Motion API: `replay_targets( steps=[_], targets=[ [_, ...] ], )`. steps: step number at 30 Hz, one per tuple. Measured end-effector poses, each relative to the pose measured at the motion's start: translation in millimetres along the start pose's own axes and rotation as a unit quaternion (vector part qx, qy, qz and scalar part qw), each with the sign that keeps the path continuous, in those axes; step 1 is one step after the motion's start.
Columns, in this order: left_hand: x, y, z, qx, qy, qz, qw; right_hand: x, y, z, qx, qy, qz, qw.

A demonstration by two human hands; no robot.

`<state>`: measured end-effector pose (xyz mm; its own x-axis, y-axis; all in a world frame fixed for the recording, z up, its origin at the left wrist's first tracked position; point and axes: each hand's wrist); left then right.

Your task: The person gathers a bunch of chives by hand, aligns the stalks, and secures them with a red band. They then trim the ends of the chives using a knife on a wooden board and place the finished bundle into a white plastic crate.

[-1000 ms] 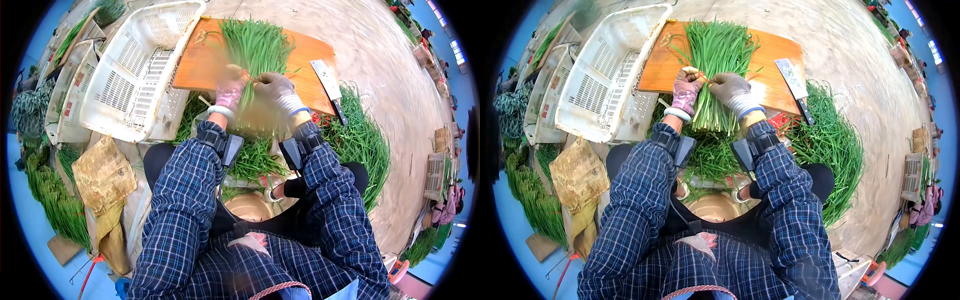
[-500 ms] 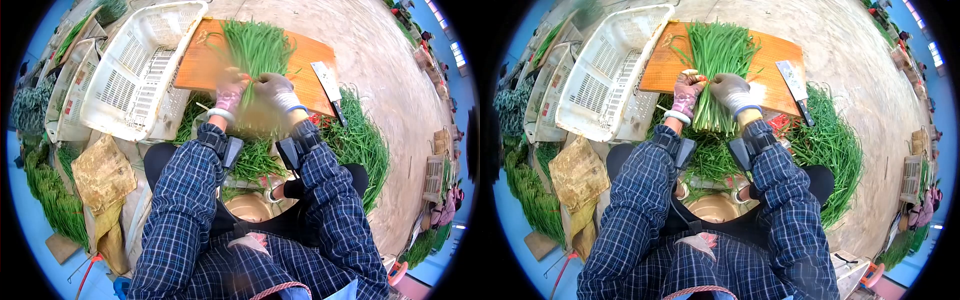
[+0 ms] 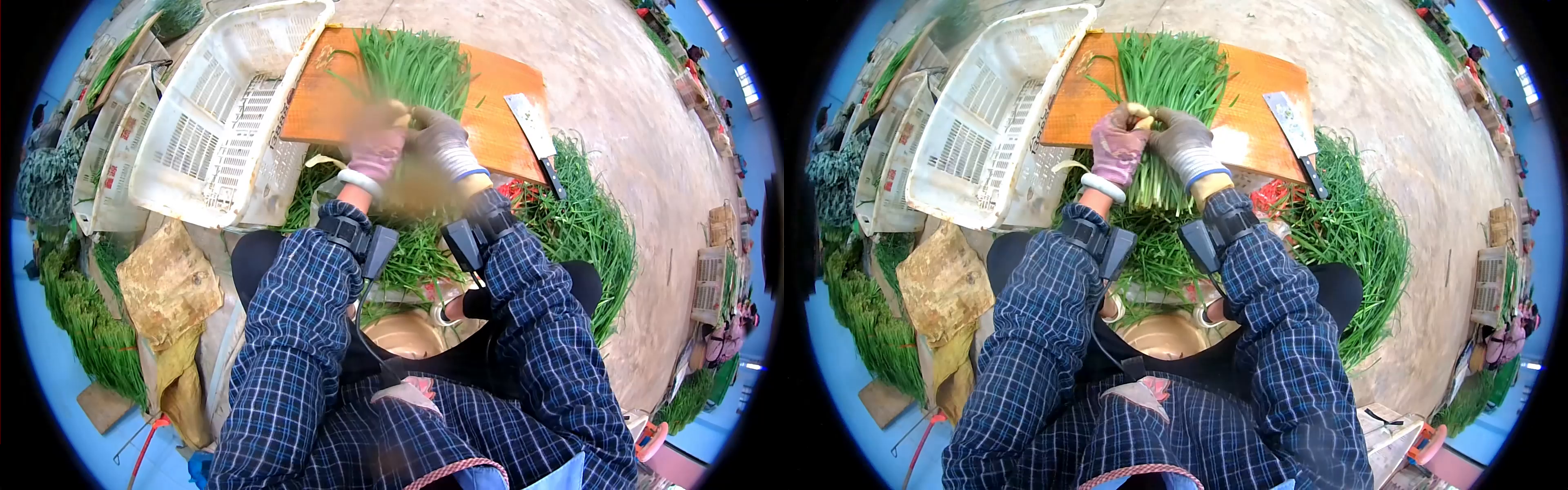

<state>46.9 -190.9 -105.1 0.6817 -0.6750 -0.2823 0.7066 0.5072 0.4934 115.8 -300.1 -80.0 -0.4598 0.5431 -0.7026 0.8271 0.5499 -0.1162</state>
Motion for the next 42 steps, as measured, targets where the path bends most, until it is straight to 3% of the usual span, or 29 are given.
replay_targets(
  steps=[1, 3, 5, 6, 7, 10, 14, 16, 17, 18, 19, 21, 22, 23, 26, 27, 29, 30, 32, 33, 35, 36, 39, 42],
  targets=[
    [4.9, 0.2, -2.5, 0.010, -0.034, -0.004, 0.999, 5.5, 5.8, 12.2, 0.004, 0.020, 0.007, 1.000],
    [-3.3, 6.4, 23.1, 0.146, -0.001, -0.016, 0.989, 5.1, 6.2, 12.1, 0.011, 0.062, 0.023, 0.998],
    [-8.5, 8.6, 14.2, 0.042, -0.101, 0.005, 0.994, -3.2, -0.9, 8.7, 0.013, 0.044, 0.040, 0.998],
    [-16.4, 7.2, -1.7, -0.050, -0.138, -0.019, 0.989, -2.8, -0.7, 9.3, 0.009, 0.156, 0.048, 0.987],
    [-26.4, 6.5, -17.6, -0.144, -0.166, -0.048, 0.974, -10.7, -1.3, 13.3, 0.022, 0.144, 0.064, 0.987],
    [-23.4, -10.7, -62.4, -0.293, -0.217, -0.155, 0.918, -15.3, -3.1, 13.0, 0.042, 0.388, 0.055, 0.919],
    [-13.6, 6.7, -40.0, -0.344, -0.238, -0.249, 0.874, -12.8, 5.6, 6.6, -0.028, 0.281, 0.107, 0.953],
    [-29.2, 33.5, -20.3, -0.345, -0.211, -0.293, 0.867, -19.2, 8.0, -14.5, -0.018, 0.327, 0.077, 0.942],
    [-36.5, 47.2, -26.2, -0.305, -0.158, -0.316, 0.885, -25.8, 9.6, -24.8, -0.014, 0.351, 0.064, 0.934],
    [-50.1, 58.3, -14.4, -0.295, -0.120, -0.349, 0.881, -35.8, 13.2, -30.4, -0.023, 0.192, 0.051, 0.980],
    [-63.8, 69.4, -2.6, -0.282, -0.082, -0.382, 0.876, -40.9, 17.2, -34.9, -0.060, 0.105, 0.055, 0.991],
    [-82.1, 88.3, 23.3, -0.247, 0.035, -0.431, 0.867, -44.0, 25.9, -42.2, -0.134, -0.071, 0.056, 0.987],
    [-86.6, 96.1, 36.8, -0.226, 0.114, -0.447, 0.858, -37.1, 30.7, -48.0, -0.100, -0.114, -0.004, 0.988],
    [-84.3, 97.4, 31.0, -0.197, 0.186, -0.445, 0.854, -31.6, 35.0, -55.8, -0.129, -0.222, -0.021, 0.966],
    [-72.2, 87.6, 13.8, -0.143, 0.375, -0.382, 0.833, -10.7, 45.8, -67.2, -0.110, -0.188, -0.040, 0.975],
    [-67.0, 75.0, 26.9, -0.136, 0.407, -0.359, 0.829, -1.7, 56.2, -63.1, -0.098, -0.142, -0.047, 0.984],
    [-47.7, 54.4, 53.6, -0.179, 0.502, -0.352, 0.770, 25.5, 73.5, -46.3, -0.101, 0.042, -0.026, 0.994],
    [-40.0, 26.8, 52.0, -0.106, 0.527, -0.160, 0.828, 35.1, 79.1, -41.7, -0.100, 0.110, -0.008, 0.989],
    [-13.7, 9.2, -24.5, -0.054, 0.593, -0.024, 0.803, 40.9, 64.4, -49.1, -0.077, 0.149, 0.047, 0.985],
    [-14.7, 7.0, -30.4, -0.049, 0.608, -0.022, 0.792, 28.2, 44.5, -58.8, -0.033, 0.197, 0.019, 0.980],
    [-30.4, 16.6, -7.0, -0.138, 0.561, -0.116, 0.808, -16.3, -12.2, -80.4, 0.058, 0.293, -0.034, 0.954],
    [-40.3, 25.0, -7.5, -0.189, 0.478, -0.144, 0.846, -16.7, -31.1, -60.0, 0.072, 0.336, -0.043, 0.938],
    [-39.5, 38.5, -29.6, -0.226, 0.446, -0.202, 0.842, 48.7, -40.2, 24.6, 0.113, 0.472, -0.040, 0.873],
    [-45.2, 34.8, 40.8, -0.168, 0.557, -0.274, 0.766, 55.2, -24.6, 13.8, 0.116, 0.310, 0.029, 0.943]
  ],
)
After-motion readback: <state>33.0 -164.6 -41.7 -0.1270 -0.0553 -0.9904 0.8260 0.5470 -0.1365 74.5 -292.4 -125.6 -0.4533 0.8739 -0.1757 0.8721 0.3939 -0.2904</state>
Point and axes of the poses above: each hand's wrist, its own y-axis towards the middle knuckle, its own x-axis out of the palm, z = x × y, and after that the axes turned 4 degrees about -y, right-handed
